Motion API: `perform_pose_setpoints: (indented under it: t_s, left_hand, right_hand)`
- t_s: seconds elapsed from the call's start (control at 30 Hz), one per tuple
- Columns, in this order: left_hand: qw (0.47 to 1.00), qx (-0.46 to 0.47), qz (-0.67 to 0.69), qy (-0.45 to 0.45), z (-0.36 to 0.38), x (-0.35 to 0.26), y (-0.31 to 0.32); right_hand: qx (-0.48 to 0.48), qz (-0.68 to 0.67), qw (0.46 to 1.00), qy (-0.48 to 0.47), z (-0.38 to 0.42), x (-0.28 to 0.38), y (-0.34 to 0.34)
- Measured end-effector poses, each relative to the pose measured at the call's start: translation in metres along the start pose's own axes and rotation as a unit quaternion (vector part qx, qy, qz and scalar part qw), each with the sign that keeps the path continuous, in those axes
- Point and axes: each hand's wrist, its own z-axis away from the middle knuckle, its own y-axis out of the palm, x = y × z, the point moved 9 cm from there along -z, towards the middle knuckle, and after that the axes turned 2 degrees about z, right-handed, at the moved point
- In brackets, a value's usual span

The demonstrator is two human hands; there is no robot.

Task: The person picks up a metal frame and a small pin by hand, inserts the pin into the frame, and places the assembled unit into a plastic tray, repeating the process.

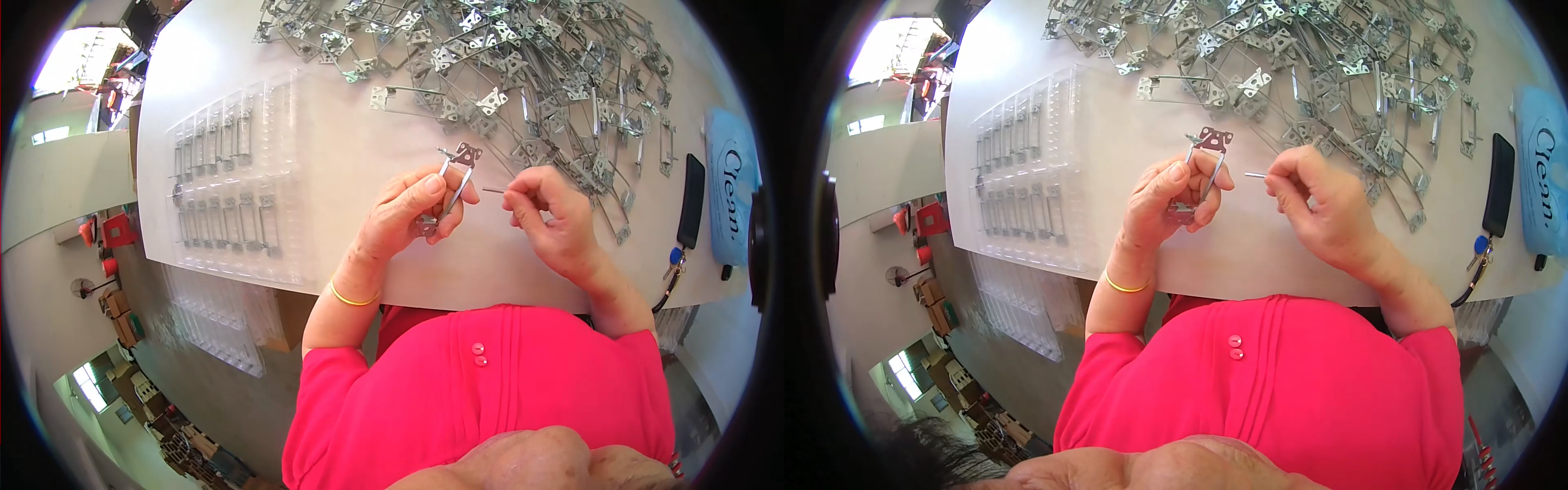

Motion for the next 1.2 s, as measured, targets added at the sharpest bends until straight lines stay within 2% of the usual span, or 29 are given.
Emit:
perform_pose_setpoints:
  t_s: [0.07, 0.2, 0.33, 0.4, 0.43, 0.5, 0.57, 0.83, 0.9, 1.03, 1.2]
  left_hand:
    - [1.000, 0.004, 0.017, 0.003, 0.000, 0.000, 0.001]
    - [1.000, 0.008, 0.028, 0.004, -0.001, 0.001, 0.001]
    - [1.000, -0.010, 0.007, -0.004, -0.001, 0.003, -0.002]
    - [1.000, -0.015, -0.003, -0.008, -0.002, 0.004, -0.002]
    - [0.999, -0.025, -0.028, -0.016, -0.003, 0.006, -0.002]
    - [0.998, -0.033, -0.053, -0.024, -0.003, 0.007, 0.000]
    - [0.995, -0.016, -0.081, -0.059, -0.003, 0.011, 0.008]
    - [0.987, 0.022, -0.142, -0.074, -0.003, 0.015, 0.013]
    - [0.982, 0.031, -0.164, -0.083, -0.003, 0.015, 0.015]
    - [0.983, 0.018, -0.167, -0.076, -0.003, 0.012, 0.014]
    - [0.986, -0.003, -0.150, -0.066, -0.001, 0.011, 0.010]
  right_hand:
    - [0.042, 0.242, 0.965, -0.098, -0.001, 0.018, 0.010]
    - [0.055, 0.322, 0.933, -0.149, 0.005, 0.014, 0.019]
    - [0.075, 0.364, 0.920, -0.127, 0.006, 0.014, 0.017]
    - [0.017, 0.232, 0.968, -0.090, 0.001, 0.022, 0.004]
    - [0.017, 0.232, 0.968, -0.090, 0.001, 0.025, 0.004]
    - [-0.014, 0.135, 0.987, -0.081, 0.002, 0.027, -0.005]
    - [-0.016, 0.135, 0.987, -0.089, 0.003, 0.026, -0.004]
    - [0.010, 0.153, 0.983, -0.104, 0.004, 0.029, -0.001]
    - [0.050, 0.008, 0.998, 0.037, 0.005, 0.007, 0.003]
    - [0.050, -0.007, 0.996, 0.069, 0.005, 0.008, 0.005]
    - [0.102, -0.040, 0.989, 0.100, 0.008, 0.007, 0.012]
